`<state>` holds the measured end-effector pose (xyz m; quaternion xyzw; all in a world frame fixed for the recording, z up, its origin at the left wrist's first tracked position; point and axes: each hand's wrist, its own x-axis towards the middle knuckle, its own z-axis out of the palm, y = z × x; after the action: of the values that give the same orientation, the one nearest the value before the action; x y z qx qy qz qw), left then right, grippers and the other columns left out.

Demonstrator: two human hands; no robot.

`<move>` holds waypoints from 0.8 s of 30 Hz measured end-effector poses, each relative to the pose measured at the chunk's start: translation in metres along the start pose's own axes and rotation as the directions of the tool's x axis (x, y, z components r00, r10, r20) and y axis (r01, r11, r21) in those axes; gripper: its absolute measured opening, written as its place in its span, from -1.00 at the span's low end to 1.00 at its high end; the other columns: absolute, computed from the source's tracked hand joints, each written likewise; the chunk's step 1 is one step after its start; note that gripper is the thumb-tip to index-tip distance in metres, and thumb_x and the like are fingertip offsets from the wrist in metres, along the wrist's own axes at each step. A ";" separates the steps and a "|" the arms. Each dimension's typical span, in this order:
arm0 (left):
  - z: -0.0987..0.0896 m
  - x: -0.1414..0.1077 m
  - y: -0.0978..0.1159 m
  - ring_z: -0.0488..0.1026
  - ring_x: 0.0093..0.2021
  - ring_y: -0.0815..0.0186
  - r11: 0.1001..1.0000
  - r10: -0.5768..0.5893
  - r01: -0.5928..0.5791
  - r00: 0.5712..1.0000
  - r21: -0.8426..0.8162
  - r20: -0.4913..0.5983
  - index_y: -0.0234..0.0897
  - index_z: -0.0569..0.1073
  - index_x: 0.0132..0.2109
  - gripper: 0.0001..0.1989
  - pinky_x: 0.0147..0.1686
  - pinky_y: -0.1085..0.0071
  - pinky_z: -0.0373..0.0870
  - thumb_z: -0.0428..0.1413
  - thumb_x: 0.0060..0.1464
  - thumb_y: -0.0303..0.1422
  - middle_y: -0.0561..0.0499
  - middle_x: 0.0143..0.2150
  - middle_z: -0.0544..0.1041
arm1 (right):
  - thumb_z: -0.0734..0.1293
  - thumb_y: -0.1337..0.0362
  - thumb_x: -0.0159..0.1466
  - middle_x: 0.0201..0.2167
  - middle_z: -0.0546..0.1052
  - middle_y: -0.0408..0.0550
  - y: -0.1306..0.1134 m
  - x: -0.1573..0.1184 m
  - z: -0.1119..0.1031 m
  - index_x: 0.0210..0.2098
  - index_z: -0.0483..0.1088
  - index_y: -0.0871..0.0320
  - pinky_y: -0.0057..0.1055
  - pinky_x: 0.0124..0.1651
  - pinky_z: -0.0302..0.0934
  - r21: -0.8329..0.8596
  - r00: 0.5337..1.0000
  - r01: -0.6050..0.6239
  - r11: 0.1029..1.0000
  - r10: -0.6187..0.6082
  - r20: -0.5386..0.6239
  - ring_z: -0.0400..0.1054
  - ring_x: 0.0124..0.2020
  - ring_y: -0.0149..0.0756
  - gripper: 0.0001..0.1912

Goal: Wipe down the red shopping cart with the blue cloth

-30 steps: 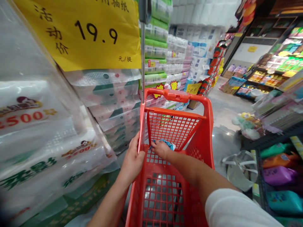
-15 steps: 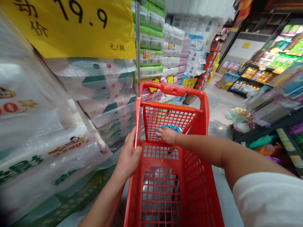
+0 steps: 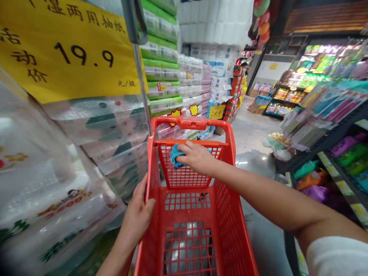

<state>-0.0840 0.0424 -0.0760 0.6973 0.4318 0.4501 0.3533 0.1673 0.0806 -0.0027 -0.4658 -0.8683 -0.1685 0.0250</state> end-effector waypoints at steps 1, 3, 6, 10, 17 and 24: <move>0.000 -0.002 0.000 0.22 0.38 0.16 1.000 0.003 -0.003 1.000 0.007 0.002 -0.16 0.19 0.39 -0.25 0.40 0.11 0.14 -0.04 0.02 -0.53 -0.05 0.35 0.32 | 0.15 0.35 0.40 0.22 0.30 0.05 -0.006 0.013 -0.008 0.11 0.44 0.01 -0.18 0.12 0.15 0.038 0.988 -0.105 0.994 0.109 -0.110 0.12 0.13 -0.12 -0.62; -0.001 -0.005 -0.001 0.20 0.39 0.17 1.000 -0.004 0.004 1.000 0.021 0.009 -0.17 0.18 0.39 -0.26 0.40 0.11 0.12 -0.05 0.03 -0.52 -0.05 0.35 0.32 | 0.19 0.39 0.35 0.23 0.31 0.06 -0.019 0.037 -0.017 0.19 0.39 0.03 -0.13 0.17 0.15 0.112 0.942 -0.257 0.960 0.274 -0.193 0.12 0.13 -0.08 -0.55; -0.003 -0.009 -0.006 0.18 0.41 0.16 0.999 -0.022 0.021 1.000 0.038 0.014 -0.19 0.18 0.39 -0.28 0.42 0.09 0.07 -0.04 0.04 -0.49 -0.07 0.36 0.30 | 0.17 0.40 0.34 0.17 0.36 0.10 -0.030 0.054 -0.018 0.28 0.29 0.04 -0.11 0.15 0.19 0.129 0.927 -0.330 0.935 0.347 -0.143 0.14 0.10 -0.05 -0.47; -0.008 -0.012 -0.011 0.13 0.43 0.14 0.998 -0.048 0.047 0.999 0.035 0.015 -0.18 0.17 0.39 -0.30 0.44 0.06 0.00 -0.04 0.07 -0.46 -0.07 0.40 0.25 | 0.11 0.39 0.37 0.15 0.37 0.13 -0.013 0.019 -0.012 0.31 0.26 0.05 -0.14 0.08 0.24 0.106 0.860 -0.495 0.862 0.504 -0.079 0.16 0.10 0.00 -0.46; -0.010 -0.017 -0.010 0.12 0.43 0.15 0.998 -0.046 0.045 0.999 0.041 0.019 -0.13 0.18 0.38 -0.32 0.45 0.05 -0.05 -0.03 0.09 -0.47 -0.04 0.41 0.23 | -0.01 0.45 0.37 0.04 0.35 0.40 0.008 -0.036 -0.003 0.19 0.33 0.32 -0.08 -0.06 0.30 0.072 0.449 -0.889 0.452 0.892 -0.059 0.23 0.07 0.11 -0.50; -0.013 -0.020 -0.007 0.12 0.44 0.13 0.991 -0.034 0.035 0.999 0.127 -0.006 -0.11 0.15 0.39 -0.28 0.44 0.07 0.00 -0.04 0.07 -0.50 -0.03 0.41 0.24 | 0.05 0.43 0.38 0.09 0.37 0.25 -0.049 0.047 -0.005 0.18 0.32 0.22 -0.26 -0.16 0.36 0.129 0.796 -0.574 0.808 0.588 -0.143 0.18 0.05 -0.04 -0.55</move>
<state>-0.1023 0.0279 -0.0838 0.7101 0.4722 0.4166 0.3150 0.1001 0.0916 -0.0021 -0.6917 -0.6836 -0.1588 0.1704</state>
